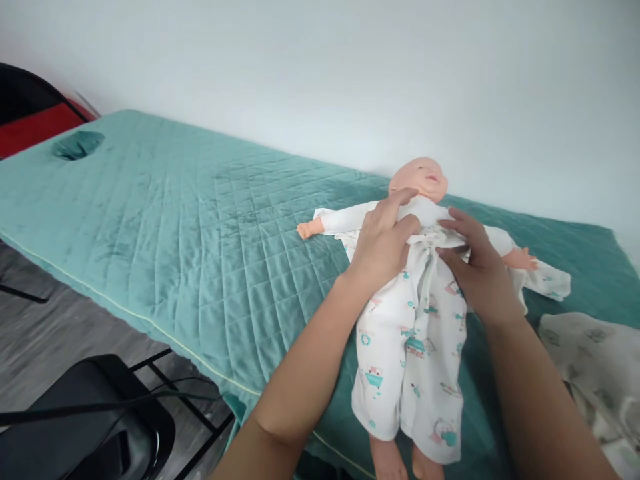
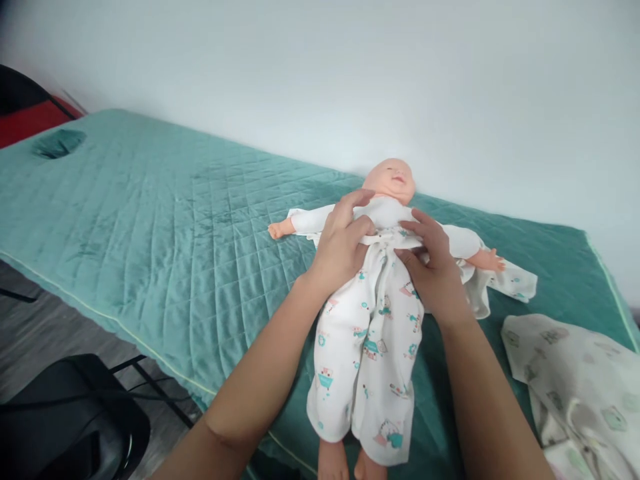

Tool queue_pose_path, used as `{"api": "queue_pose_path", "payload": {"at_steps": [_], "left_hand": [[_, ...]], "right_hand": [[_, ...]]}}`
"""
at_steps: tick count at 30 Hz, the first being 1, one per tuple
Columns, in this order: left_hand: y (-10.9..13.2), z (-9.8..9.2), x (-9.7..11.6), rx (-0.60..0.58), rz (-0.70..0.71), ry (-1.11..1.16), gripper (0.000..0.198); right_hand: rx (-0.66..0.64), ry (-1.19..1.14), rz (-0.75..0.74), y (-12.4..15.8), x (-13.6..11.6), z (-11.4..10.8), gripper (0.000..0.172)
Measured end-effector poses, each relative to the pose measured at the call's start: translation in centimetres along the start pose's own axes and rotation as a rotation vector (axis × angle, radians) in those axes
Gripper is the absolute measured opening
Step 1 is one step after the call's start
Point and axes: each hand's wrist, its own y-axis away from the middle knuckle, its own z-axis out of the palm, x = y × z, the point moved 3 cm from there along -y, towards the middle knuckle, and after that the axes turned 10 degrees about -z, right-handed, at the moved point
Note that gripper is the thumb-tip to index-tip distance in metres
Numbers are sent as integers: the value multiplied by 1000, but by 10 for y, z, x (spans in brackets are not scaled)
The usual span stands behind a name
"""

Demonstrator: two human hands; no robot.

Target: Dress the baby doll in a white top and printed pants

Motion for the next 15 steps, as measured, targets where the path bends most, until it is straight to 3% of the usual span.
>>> {"api": "queue_pose_path", "payload": {"at_steps": [6, 11, 15], "left_hand": [[2, 9, -7, 97, 87, -33, 24], [2, 14, -12, 155, 84, -60, 19], [3, 13, -13, 171, 94, -60, 15]], "right_hand": [[3, 88, -192, 1, -5, -1, 23], [133, 181, -397, 5, -16, -1, 9], [167, 254, -405, 8, -20, 2, 17]]}}
